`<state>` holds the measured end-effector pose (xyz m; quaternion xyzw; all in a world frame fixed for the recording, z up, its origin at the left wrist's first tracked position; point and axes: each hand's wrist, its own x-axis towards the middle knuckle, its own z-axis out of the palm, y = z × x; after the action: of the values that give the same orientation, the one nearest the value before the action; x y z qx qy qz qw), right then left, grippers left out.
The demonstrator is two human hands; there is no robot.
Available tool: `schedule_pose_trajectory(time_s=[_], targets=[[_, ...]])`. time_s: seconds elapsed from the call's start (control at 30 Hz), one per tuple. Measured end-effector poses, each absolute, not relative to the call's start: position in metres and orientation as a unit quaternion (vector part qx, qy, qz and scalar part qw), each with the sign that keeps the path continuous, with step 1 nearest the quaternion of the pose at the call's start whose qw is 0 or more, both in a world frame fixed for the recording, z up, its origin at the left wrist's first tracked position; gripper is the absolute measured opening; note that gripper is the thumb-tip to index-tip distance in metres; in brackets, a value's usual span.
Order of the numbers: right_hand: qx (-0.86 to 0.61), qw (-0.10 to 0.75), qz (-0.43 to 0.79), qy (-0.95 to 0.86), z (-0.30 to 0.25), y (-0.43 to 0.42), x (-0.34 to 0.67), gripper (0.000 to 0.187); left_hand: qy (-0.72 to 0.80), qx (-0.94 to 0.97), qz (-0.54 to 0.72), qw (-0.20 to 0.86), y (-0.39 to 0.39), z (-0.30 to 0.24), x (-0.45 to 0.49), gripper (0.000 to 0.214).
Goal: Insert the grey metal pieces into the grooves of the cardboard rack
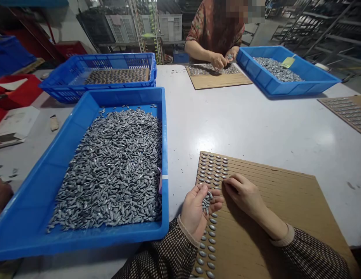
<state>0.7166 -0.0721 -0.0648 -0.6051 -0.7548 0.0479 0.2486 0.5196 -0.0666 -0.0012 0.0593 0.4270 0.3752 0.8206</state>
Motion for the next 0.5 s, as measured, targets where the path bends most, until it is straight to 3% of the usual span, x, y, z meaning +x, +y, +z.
schedule_pose_trajectory(time_s=[0.13,0.27,0.5], targets=[[-0.603,0.269,0.062,-0.749,-0.052,-0.079,0.713,0.019,0.426,0.046,0.372,0.823,-0.067,0.000,0.519,0.009],[-0.565,0.324,0.151,-0.744,-0.025,-0.089,0.695,0.024,0.425,0.062,0.375,0.822,-0.068,0.000,0.519,0.014],[-0.513,0.223,0.172,-0.811,-0.001,-0.086,0.676,0.036,0.416,0.130,0.358,0.825,-0.073,-0.007,0.522,0.027]])
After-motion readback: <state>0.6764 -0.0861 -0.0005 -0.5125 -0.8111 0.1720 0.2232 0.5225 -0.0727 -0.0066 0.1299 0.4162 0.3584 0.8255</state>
